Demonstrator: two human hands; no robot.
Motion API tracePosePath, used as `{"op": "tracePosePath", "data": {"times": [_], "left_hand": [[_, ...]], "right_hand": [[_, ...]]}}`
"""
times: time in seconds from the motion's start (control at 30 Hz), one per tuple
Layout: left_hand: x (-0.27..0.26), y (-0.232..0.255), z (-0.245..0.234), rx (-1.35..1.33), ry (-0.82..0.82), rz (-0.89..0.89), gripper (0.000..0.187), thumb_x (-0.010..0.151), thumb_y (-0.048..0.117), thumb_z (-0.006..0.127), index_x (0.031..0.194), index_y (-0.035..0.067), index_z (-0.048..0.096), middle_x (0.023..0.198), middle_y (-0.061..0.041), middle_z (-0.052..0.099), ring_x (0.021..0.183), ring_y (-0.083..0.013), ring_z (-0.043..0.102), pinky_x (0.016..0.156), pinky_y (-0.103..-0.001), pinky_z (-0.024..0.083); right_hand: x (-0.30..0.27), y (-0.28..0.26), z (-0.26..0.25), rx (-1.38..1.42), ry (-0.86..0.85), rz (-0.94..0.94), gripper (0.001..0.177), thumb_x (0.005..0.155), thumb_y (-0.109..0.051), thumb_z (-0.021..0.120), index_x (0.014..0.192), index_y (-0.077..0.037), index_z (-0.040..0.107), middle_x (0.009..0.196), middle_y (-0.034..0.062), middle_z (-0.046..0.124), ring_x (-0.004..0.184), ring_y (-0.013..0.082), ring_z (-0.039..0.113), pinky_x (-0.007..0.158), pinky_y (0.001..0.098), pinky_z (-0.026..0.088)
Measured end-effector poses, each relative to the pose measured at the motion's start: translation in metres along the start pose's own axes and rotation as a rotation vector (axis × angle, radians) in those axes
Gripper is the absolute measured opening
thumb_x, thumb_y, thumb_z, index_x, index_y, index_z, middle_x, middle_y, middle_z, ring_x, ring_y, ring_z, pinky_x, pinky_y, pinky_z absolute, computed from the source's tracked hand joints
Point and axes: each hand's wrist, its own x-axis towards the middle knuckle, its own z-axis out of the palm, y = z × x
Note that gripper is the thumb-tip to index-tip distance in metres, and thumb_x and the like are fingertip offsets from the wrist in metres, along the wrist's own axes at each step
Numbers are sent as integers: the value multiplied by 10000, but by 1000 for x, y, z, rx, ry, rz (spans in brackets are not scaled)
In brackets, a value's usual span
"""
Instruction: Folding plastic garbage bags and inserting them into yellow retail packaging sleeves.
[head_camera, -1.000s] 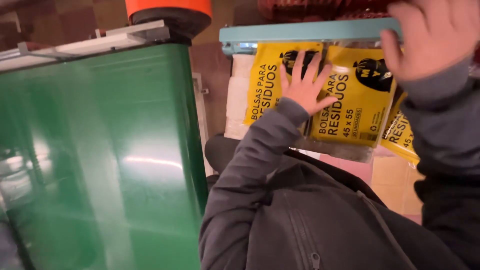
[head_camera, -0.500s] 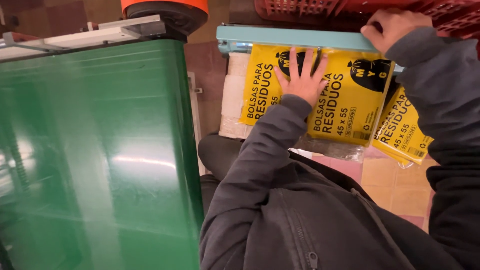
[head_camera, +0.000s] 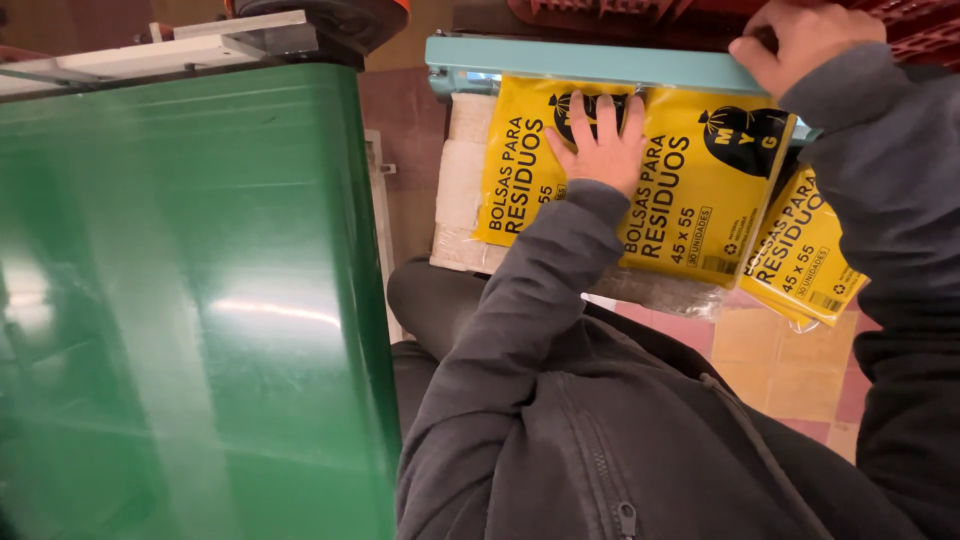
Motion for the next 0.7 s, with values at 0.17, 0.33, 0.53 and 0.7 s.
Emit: {"op": "tracePosePath", "data": {"times": [0.17,0.33,0.53,0.7], "left_hand": [[-2,-1,-7,26,-32,-17,573,914,446,664,1436,267,509,1494,-53,458,1500,-385,323,1109,-827,303],[-17,-17,3,-192,89,-8,667,918,491,652,1468,162,468,1590,-87,399,1503,-417,327,1153,-729,340],[-32,-74,-36,-75,-51,-143,877,893,641,607,1579,148,371,1681,-125,298,1558,-461,238,1105,-752,310],[-66,-81,-67,34,-100,-216,1038,807,791,591,1596,181,306,1685,-132,222,1561,-490,122,1124,-820,234]], "right_hand": [[-10,5,23,64,-56,17,251,1111,-391,653,1116,-175,781,838,48,729,697,262,678,644,407,555],[-15,7,45,-18,-111,77,401,1023,-537,556,1069,-184,741,834,50,731,742,248,706,753,429,559],[-4,-8,21,53,-231,157,535,1149,-638,621,1155,-126,775,836,139,732,759,326,698,718,475,558],[-35,31,87,457,-191,83,380,1115,-379,627,1216,-20,700,956,157,693,835,251,677,779,381,547]]}}
